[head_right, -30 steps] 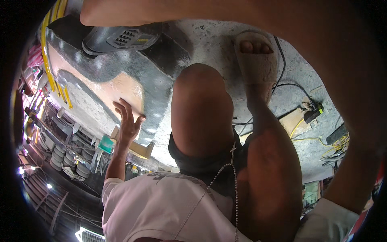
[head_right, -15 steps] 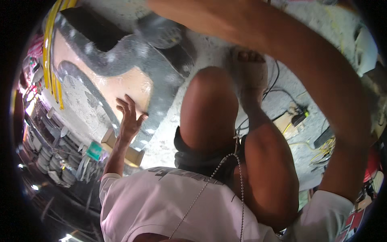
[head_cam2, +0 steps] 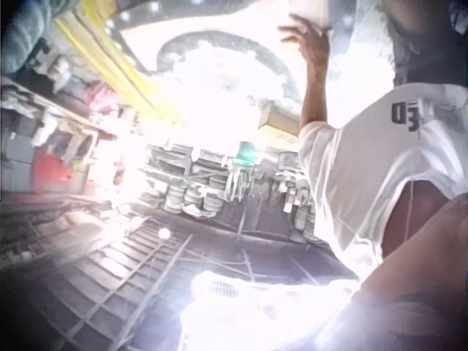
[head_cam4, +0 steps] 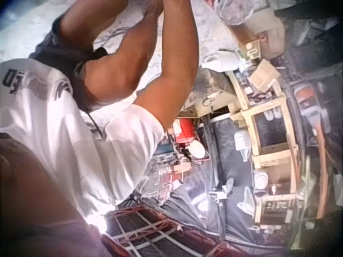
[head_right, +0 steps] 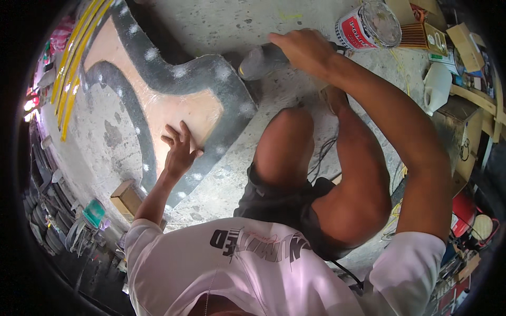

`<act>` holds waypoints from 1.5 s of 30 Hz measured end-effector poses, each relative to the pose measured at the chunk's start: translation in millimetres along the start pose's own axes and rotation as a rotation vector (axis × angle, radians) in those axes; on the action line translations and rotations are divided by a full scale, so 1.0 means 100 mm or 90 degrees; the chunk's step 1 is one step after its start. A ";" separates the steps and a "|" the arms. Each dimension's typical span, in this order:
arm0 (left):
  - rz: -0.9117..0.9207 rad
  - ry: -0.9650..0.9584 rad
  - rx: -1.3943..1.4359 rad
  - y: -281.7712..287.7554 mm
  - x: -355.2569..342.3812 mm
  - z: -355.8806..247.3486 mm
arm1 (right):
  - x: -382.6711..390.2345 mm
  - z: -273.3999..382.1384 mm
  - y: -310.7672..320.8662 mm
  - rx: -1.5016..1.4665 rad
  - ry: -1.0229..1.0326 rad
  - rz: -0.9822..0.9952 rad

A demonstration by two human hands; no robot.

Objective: Drilling holes into a fiberglass car body part using a power drill.

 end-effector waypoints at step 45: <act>-0.029 -0.069 -0.037 -0.09 0.00 0.15 | -0.29 -0.14 -0.03 -0.019 0.108 -0.007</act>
Point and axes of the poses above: each hand's wrist, its own x-axis away from the middle knuckle, its own y-axis out of the back of the hand, z = x × y, the point moved 3 cm from there along -x, towards the middle knuckle, and after that the axes turned 9 degrees about -z, right-handed, at the moved point
